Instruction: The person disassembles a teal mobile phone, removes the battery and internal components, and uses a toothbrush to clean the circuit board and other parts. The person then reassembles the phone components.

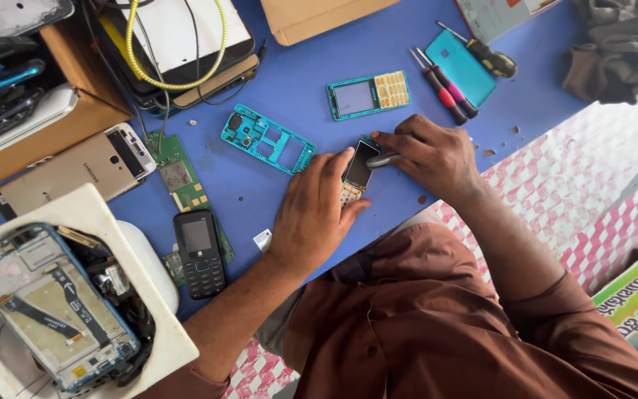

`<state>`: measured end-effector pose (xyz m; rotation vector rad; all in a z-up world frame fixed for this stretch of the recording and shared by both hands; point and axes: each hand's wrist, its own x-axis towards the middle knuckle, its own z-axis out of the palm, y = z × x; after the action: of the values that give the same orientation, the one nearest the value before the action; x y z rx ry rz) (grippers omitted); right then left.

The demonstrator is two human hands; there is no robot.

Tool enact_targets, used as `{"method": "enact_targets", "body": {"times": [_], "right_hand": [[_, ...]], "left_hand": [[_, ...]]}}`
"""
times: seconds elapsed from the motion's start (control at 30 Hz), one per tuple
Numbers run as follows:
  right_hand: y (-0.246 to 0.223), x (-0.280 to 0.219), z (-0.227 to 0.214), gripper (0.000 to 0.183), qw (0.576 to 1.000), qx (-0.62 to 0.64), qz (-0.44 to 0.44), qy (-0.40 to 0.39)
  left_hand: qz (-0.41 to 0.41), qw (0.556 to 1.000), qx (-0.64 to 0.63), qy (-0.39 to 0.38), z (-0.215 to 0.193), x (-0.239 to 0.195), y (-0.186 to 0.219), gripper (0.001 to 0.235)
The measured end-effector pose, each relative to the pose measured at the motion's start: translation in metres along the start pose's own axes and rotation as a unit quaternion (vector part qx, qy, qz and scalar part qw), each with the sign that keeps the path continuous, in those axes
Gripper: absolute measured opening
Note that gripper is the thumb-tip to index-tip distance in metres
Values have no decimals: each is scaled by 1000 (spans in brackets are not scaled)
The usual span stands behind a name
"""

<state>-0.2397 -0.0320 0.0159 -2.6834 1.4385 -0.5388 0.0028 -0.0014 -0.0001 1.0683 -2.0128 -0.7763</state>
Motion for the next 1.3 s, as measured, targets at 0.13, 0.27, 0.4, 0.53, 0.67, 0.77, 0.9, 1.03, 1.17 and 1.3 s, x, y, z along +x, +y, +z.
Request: {"method": "enact_targets", "body": {"times": [0.13,0.27,0.4,0.53,0.67,0.77,0.9,1.03,1.17,1.3], "right_hand": [[5,-10,2,48,1000,-1,1,-13],[7,-6,2,44,1000,-2,3,-7],[5,-7,3,40,1000,0,16,-4],[7,-6,4,38,999,-4,29,19],[9,-7,6,40,998,13,50,43],[11,-4,0,62,995,41,48,76],[3,-10,-22,56,996,53,62,37],[-13,-26,-44,49,987,84,128,-39],[-30,-42,-51,44,976,91,164,-112],[-44,-44,-52,42,976,106,141,-125]], "left_hand": [[17,1000,18,4,2,-4,0,76],[35,997,59,-34,1,-2,-1,63],[39,994,87,-49,3,-2,-2,46],[46,991,123,-35,0,2,2,51],[92,979,178,-44,1,6,5,57],[104,973,199,-61,0,8,8,55],[94,979,171,-56,-2,3,5,49],[102,982,156,-44,-3,2,3,44],[101,983,144,-48,-1,-2,2,43],[94,988,116,-38,1,-3,1,41]]}}
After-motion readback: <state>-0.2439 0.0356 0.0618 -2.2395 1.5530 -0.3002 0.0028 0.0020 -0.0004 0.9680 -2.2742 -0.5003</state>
